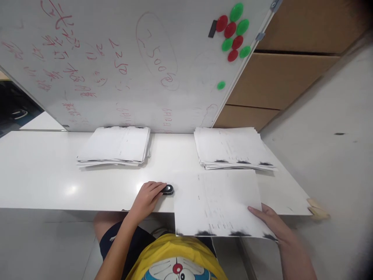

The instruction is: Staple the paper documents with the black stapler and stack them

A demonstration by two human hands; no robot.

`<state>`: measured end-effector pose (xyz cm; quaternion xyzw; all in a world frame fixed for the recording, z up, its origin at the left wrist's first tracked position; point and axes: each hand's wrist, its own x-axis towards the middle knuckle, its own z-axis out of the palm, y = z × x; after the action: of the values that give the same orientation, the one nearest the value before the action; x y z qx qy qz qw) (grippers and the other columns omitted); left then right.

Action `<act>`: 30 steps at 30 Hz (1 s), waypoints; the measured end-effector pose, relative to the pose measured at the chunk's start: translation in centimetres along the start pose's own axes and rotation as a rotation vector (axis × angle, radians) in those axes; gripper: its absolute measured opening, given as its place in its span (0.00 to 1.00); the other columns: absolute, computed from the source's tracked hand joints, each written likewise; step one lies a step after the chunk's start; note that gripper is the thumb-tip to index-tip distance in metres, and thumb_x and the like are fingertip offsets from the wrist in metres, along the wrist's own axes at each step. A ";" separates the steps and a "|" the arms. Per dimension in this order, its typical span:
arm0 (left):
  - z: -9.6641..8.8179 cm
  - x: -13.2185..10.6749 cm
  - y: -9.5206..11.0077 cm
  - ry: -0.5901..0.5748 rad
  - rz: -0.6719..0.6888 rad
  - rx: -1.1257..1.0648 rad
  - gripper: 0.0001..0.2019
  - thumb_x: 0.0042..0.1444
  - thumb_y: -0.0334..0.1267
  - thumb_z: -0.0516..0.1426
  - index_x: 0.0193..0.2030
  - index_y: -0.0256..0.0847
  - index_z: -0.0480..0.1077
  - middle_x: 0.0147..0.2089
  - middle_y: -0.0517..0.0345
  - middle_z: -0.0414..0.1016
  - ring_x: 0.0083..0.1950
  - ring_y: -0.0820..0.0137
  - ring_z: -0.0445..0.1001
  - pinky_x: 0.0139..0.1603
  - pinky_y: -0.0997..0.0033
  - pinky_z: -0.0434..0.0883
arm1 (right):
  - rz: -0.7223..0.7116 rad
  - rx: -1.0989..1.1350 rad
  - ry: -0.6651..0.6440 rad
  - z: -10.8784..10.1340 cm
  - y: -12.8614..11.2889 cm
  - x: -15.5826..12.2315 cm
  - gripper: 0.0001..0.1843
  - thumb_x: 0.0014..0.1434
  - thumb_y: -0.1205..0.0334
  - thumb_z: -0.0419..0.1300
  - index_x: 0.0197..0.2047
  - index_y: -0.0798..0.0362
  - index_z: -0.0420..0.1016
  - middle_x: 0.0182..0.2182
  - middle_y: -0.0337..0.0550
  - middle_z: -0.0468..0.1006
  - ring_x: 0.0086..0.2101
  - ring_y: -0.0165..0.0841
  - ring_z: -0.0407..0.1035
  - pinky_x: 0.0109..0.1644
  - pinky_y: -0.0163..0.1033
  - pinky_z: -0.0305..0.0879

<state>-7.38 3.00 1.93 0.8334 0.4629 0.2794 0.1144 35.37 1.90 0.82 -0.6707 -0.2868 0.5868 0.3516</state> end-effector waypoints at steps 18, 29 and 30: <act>0.3 -0.3 -0.1 0.027 0.000 -0.008 0.19 0.65 0.34 0.47 0.62 0.47 0.61 0.54 0.51 0.73 0.53 0.63 0.71 0.51 0.57 0.68 | 0.015 -0.042 -0.047 0.8 0.3 -0.5 0.20 0.40 0.55 0.72 0.37 0.55 0.79 0.37 0.51 0.83 0.35 0.46 0.78 0.41 0.45 0.75; 0.7 -0.5 0.0 0.031 0.044 0.037 0.19 0.64 0.32 0.47 0.61 0.47 0.62 0.55 0.51 0.73 0.53 0.63 0.70 0.52 0.57 0.68 | 0.025 -0.084 0.011 1.1 -0.6 -1.3 0.18 0.43 0.56 0.70 0.37 0.54 0.79 0.36 0.51 0.83 0.35 0.46 0.78 0.38 0.45 0.76; 0.7 -0.4 0.0 0.029 0.046 0.041 0.20 0.64 0.32 0.48 0.61 0.47 0.62 0.55 0.51 0.73 0.53 0.63 0.70 0.52 0.57 0.68 | 0.027 -0.089 0.010 1.3 -0.6 -1.3 0.18 0.43 0.56 0.70 0.37 0.54 0.79 0.36 0.51 0.83 0.35 0.46 0.78 0.38 0.44 0.76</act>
<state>-7.19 2.71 1.17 0.8418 0.4510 0.2844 0.0840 33.96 1.44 1.98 -0.6924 -0.3017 0.5747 0.3150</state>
